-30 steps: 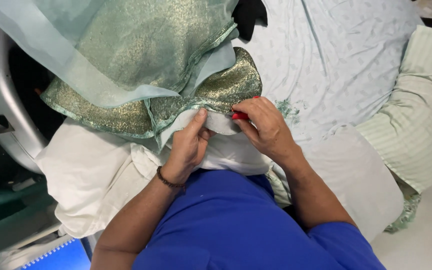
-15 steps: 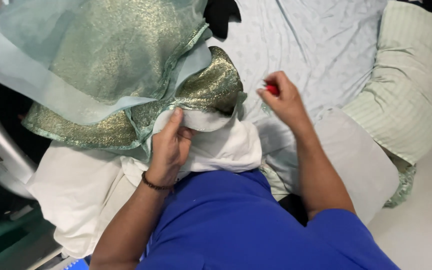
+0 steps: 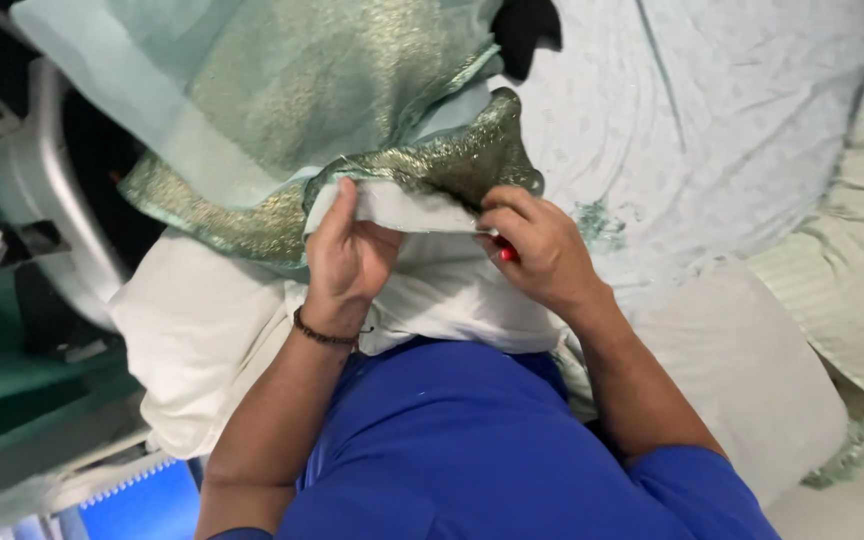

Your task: Cutting and trimming the edges of a green fabric piece using red scissors.

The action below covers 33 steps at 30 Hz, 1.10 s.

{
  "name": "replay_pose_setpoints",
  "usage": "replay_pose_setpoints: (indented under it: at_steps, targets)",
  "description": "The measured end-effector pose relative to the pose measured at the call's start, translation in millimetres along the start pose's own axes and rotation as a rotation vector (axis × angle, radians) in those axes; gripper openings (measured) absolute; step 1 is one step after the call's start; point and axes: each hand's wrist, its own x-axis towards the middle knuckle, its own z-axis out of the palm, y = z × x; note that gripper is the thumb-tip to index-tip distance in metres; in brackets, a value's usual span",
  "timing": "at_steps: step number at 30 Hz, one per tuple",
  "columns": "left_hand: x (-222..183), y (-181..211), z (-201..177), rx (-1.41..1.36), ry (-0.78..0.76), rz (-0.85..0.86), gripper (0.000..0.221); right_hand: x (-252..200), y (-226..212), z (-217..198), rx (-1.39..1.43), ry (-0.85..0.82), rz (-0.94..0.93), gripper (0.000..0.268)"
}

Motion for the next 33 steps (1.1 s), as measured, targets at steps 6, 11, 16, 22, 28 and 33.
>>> replay_pose_setpoints:
  at_steps: [6,11,16,22,28,33]
  targets:
    - [6.5,35.9,-41.8,-0.158,0.11,-0.027,0.052,-15.2,-11.0,44.8,-0.169,0.145,-0.175,0.038]
    - [3.8,44.2,-53.8,-0.293,0.075,0.001,0.049,-5.0,-25.6,45.2,-0.134,0.234,-0.239,0.025]
    - [-3.2,49.5,-45.1,-0.235,0.141,0.011,0.052,-10.4,-27.0,50.2,-0.013,0.226,-0.162,0.022]
    - [-17.6,59.5,-23.2,-0.164,0.104,0.029,0.052,4.4,-20.9,28.9,0.332,0.118,0.154,0.014]
    - [-12.1,54.1,-55.8,-0.148,0.074,0.067,0.058,15.1,-11.7,27.5,0.156,-0.093,0.058,0.018]
    - [-30.8,24.4,-31.5,0.029,0.084,0.077,0.089,-6.0,2.7,46.7,-0.127,0.054,-0.052,0.018]
